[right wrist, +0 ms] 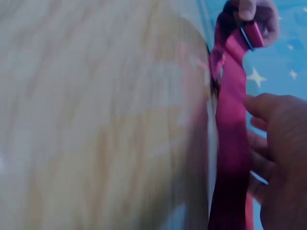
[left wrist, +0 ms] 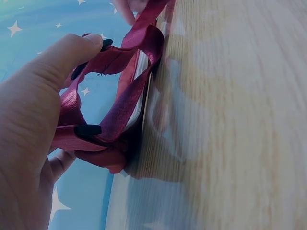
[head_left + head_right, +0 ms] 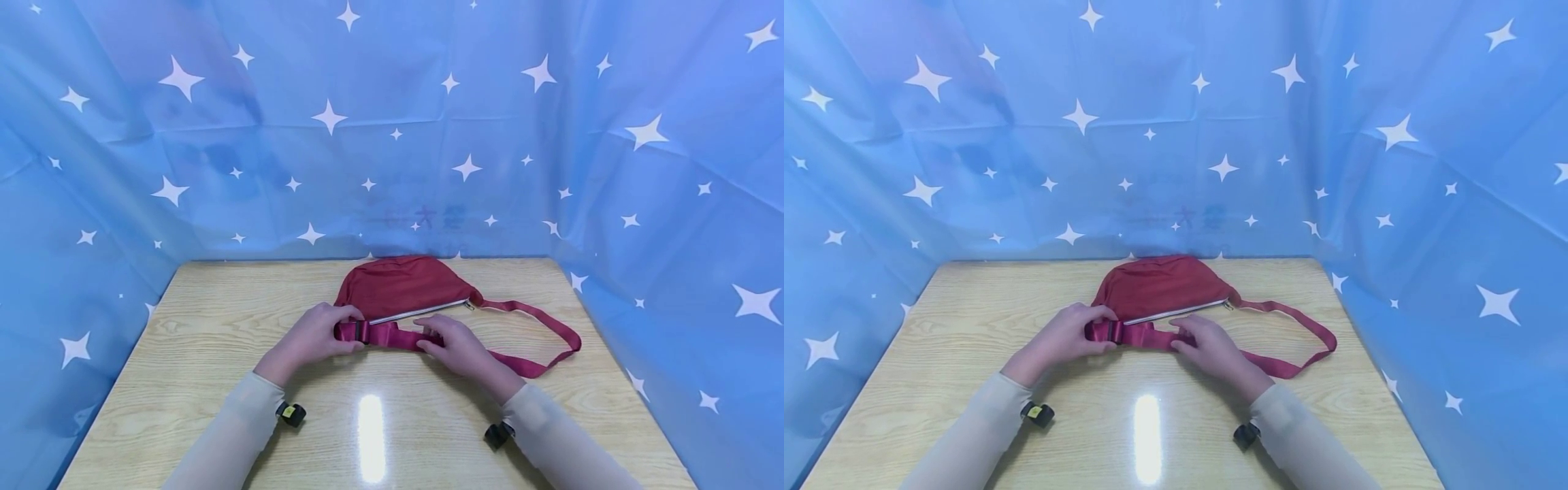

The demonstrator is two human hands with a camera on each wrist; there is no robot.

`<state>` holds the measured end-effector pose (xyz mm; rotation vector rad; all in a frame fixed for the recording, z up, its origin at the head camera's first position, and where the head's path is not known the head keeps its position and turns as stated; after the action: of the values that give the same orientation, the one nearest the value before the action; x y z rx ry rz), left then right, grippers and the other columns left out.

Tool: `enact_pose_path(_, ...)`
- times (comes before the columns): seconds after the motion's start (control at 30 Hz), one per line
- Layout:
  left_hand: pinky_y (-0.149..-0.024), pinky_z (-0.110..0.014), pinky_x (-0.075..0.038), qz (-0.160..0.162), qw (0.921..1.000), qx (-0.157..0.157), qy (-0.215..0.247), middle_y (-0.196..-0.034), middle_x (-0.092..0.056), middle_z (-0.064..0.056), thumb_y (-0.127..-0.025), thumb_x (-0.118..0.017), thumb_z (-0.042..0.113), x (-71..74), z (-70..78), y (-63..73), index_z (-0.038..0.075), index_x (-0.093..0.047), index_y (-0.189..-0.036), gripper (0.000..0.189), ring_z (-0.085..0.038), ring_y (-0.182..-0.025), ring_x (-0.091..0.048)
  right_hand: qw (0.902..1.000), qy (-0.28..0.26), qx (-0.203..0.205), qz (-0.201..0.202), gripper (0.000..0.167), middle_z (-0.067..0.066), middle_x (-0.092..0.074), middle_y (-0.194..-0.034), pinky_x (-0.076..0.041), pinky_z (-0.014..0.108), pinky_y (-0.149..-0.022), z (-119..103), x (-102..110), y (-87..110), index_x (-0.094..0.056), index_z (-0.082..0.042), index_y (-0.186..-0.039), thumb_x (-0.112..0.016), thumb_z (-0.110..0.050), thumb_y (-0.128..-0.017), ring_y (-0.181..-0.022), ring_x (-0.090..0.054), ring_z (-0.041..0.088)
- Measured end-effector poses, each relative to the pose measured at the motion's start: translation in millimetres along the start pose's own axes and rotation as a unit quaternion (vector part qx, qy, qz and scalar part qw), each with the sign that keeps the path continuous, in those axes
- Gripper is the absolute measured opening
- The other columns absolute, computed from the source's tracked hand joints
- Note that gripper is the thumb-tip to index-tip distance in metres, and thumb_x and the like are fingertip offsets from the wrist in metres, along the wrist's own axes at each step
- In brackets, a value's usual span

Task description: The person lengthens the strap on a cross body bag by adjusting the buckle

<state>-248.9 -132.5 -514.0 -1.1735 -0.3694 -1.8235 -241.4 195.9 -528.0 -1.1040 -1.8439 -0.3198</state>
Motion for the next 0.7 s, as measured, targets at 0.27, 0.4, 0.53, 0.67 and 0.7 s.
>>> enact_pose_path(0.27,-0.079,-0.039,-0.052,-0.002,1.0,0.005,0.002,-0.101,-0.072,0.004,-0.088,-0.096,0.041,-0.3,2.3,-1.3,0.028,-0.073,-0.126,0.046,-0.016,-0.089,-0.06,0.9996,0.005,0.022,-0.014,0.047,0.006,-0.072,-0.139,-0.054,0.051,-0.11,-23.5,-19.3,-17.9,-0.068,-0.01,-0.147,-0.082,-0.024,-0.104,-0.129,-0.068,0.025)
enact_pose_path(0.4,-0.078,-0.037,-0.052,0.0,1.0,0.004,0.002,-0.103,-0.073,0.004,-0.088,-0.096,0.04,-1.3,1.5,-1.1,0.028,-0.072,-0.126,0.046,-0.016,-0.089,-0.06,0.9998,0.001,0.02,-0.006,0.045,0.004,-0.072,-0.136,-0.056,0.048,-0.107,-37.2,-28.6,-27.6,-0.068,-0.012,-0.147,-0.08,-0.024,-0.105,-0.126,-0.068,0.023)
enact_pose_path(0.53,-0.078,-0.037,-0.051,0.006,1.0,-0.001,0.001,-0.103,-0.074,0.003,-0.088,-0.096,0.041,-1.9,0.9,-0.7,0.028,-0.072,-0.126,0.046,-0.015,-0.089,-0.06,0.9998,0.004,0.016,0.009,0.039,0.003,-0.073,-0.132,-0.056,0.046,-0.107,-45.8,-32.7,-30.6,-0.07,-0.015,-0.145,-0.077,-0.017,-0.107,-0.124,-0.07,0.022)
enact_pose_path(0.67,-0.078,-0.037,-0.052,0.008,1.0,-0.003,0.002,-0.102,-0.074,0.003,-0.089,-0.096,0.041,-1.4,0.9,-0.6,0.028,-0.073,-0.126,0.046,-0.015,-0.089,-0.06,0.9997,0.001,0.017,0.019,0.037,0.003,-0.074,-0.128,-0.059,0.046,-0.103,-49.6,-30.0,-29.8,-0.073,-0.016,-0.143,-0.075,-0.01,-0.107,-0.119,-0.072,0.023)
enact_pose_path(0.7,-0.078,-0.037,-0.052,0.007,1.0,-0.002,0.002,-0.102,-0.074,0.003,-0.088,-0.096,0.041,-0.9,0.8,-0.5,0.028,-0.073,-0.126,0.046,-0.015,-0.089,-0.06,0.9996,-0.001,0.02,0.021,0.037,0.004,-0.074,-0.126,-0.059,0.047,-0.102,-50.4,-28.3,-29.6,-0.074,-0.016,-0.143,-0.075,-0.009,-0.106,-0.118,-0.072,0.023)
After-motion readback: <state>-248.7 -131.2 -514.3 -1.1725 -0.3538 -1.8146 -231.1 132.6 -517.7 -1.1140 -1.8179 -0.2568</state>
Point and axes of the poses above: each hand's wrist, its own y-axis away from the middle knuckle, its own x-axis out of the back of the hand, z = x × y, the point moved 2 cm from there along -y, towards the middle knuckle
